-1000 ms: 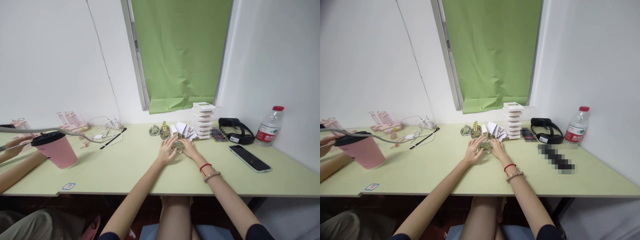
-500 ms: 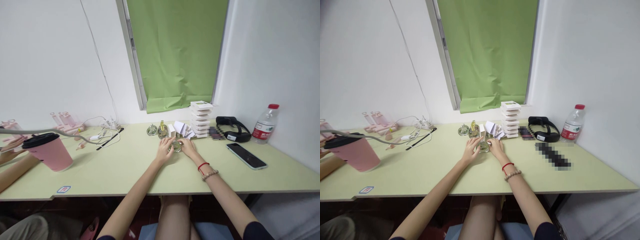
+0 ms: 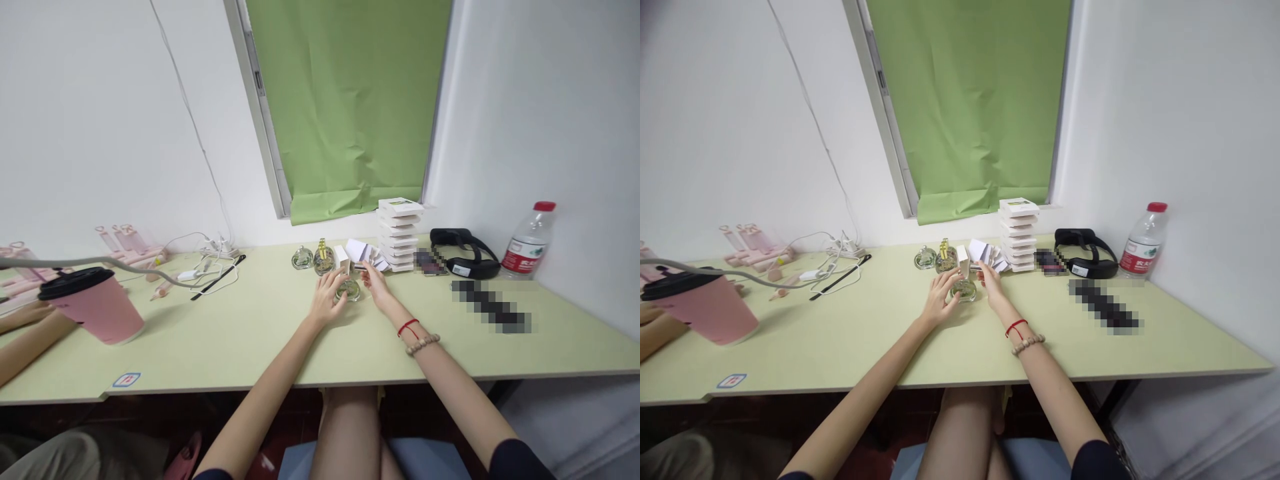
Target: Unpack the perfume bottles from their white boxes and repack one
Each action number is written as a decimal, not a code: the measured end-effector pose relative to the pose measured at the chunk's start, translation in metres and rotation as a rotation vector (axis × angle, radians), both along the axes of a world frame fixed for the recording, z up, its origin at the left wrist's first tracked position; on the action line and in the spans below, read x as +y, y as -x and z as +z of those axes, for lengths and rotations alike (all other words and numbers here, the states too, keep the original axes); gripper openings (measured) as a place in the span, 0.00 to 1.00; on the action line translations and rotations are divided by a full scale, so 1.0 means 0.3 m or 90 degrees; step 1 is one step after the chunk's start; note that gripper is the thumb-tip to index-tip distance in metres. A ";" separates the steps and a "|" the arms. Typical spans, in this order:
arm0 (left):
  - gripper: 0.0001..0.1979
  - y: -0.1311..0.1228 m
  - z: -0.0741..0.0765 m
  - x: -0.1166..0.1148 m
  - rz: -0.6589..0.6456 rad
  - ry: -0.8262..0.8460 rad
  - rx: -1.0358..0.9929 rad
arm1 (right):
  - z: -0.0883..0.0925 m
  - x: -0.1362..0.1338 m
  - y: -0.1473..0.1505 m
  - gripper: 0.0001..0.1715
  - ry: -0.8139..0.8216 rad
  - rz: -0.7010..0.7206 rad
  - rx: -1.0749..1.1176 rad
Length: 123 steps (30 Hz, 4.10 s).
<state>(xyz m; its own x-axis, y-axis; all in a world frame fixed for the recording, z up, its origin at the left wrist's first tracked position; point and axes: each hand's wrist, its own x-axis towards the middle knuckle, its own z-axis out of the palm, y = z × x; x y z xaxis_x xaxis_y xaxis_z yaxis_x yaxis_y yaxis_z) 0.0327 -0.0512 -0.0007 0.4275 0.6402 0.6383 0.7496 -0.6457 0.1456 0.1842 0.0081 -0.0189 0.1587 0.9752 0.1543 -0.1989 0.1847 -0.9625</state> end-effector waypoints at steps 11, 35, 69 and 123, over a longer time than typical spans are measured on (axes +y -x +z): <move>0.21 0.006 -0.007 0.016 0.021 -0.016 -0.049 | 0.043 -0.029 0.001 0.18 0.060 0.037 0.189; 0.22 0.020 -0.055 0.058 0.010 0.159 -0.030 | 0.046 -0.077 0.021 0.23 -0.299 0.126 -0.213; 0.23 0.014 -0.051 0.054 -0.010 0.161 -0.021 | 0.057 -0.067 0.012 0.17 -0.292 0.177 -0.229; 0.21 0.013 -0.049 0.054 -0.011 0.169 -0.002 | 0.027 -0.065 0.041 0.18 -0.270 0.135 -0.083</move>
